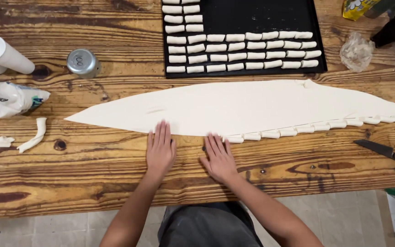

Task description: Cutting dough into small pieces and arranging them on a baking tray

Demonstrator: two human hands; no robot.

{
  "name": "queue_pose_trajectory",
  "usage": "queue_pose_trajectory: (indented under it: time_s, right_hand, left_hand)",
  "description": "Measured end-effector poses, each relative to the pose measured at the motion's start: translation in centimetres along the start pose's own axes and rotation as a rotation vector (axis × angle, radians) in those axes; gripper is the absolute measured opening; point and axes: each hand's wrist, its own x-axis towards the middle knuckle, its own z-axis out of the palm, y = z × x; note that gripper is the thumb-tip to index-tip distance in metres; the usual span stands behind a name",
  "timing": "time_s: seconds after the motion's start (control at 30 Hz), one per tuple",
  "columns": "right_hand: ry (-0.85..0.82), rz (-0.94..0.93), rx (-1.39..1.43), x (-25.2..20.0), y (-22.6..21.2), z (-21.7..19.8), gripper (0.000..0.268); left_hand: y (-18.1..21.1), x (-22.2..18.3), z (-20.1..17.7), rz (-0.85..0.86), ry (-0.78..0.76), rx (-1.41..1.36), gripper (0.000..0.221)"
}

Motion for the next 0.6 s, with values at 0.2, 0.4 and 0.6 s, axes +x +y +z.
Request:
queue_pose_trajectory:
  time_s: [0.2, 0.4, 0.6]
  right_hand:
    - [0.083, -0.074, 0.016, -3.7, 1.3, 0.4, 0.062]
    - [0.084, -0.177, 0.440, -10.5, 6.8, 1.5, 0.030]
    - [-0.132, 0.663, 1.289, -4.4, 12.2, -2.8, 0.042]
  left_hand:
    - [1.0, -5.0, 1.8, -0.133, 0.096, -0.027, 0.064]
    - [-3.5, -14.7, 8.4, 0.027, 0.293, -0.292, 0.030]
    - [-1.8, 0.4, 3.7, -0.381, -0.060, -1.099, 0.029]
